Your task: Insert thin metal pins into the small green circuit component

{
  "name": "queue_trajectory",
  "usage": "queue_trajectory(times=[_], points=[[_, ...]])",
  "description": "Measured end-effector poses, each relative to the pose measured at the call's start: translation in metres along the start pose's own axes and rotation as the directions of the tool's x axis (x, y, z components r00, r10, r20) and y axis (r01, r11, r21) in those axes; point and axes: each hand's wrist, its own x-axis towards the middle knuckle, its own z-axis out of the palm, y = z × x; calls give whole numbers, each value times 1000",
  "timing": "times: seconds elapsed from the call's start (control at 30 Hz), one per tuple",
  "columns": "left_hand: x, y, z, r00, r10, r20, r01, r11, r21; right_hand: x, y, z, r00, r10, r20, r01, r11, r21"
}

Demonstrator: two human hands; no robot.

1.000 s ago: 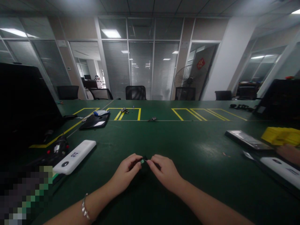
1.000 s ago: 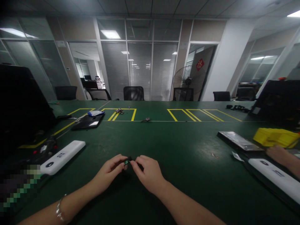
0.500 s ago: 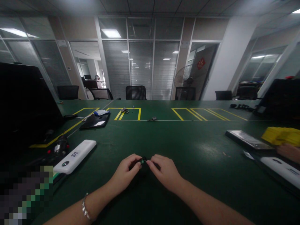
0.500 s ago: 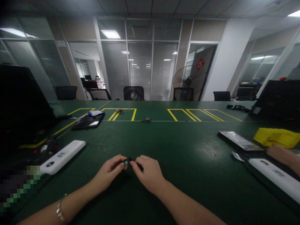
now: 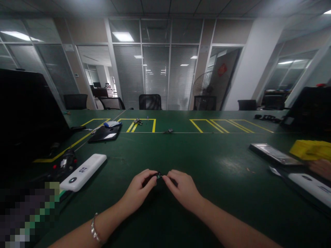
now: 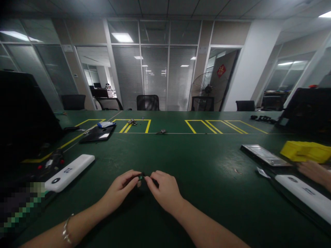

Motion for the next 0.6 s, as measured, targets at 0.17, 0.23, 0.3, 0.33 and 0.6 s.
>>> queue_trajectory(times=[0.17, 0.23, 0.3, 0.33, 0.6], points=[[0, -4, 1, 1000, 9, -8, -9, 1000, 2, 1, 1, 0, 1000, -10, -5, 10, 999, -35], [0, -5, 1, 1000, 13, -7, -14, 1000, -11, 1, 0, 0, 1000, -15, -1, 15, 999, -39], [0, -5, 1, 1000, 14, -6, -14, 1000, -25, 0, 0, 0, 1000, -14, 3, 14, 999, -35], [0, -4, 1, 1000, 15, -5, -15, 1000, -28, 0, 0, -1, 1000, -12, 3, 12, 999, -32], [0, 0, 0, 1000, 7, 4, -6, 999, -40, 0, 2, -1, 999, -32, 5, 32, 999, 0]])
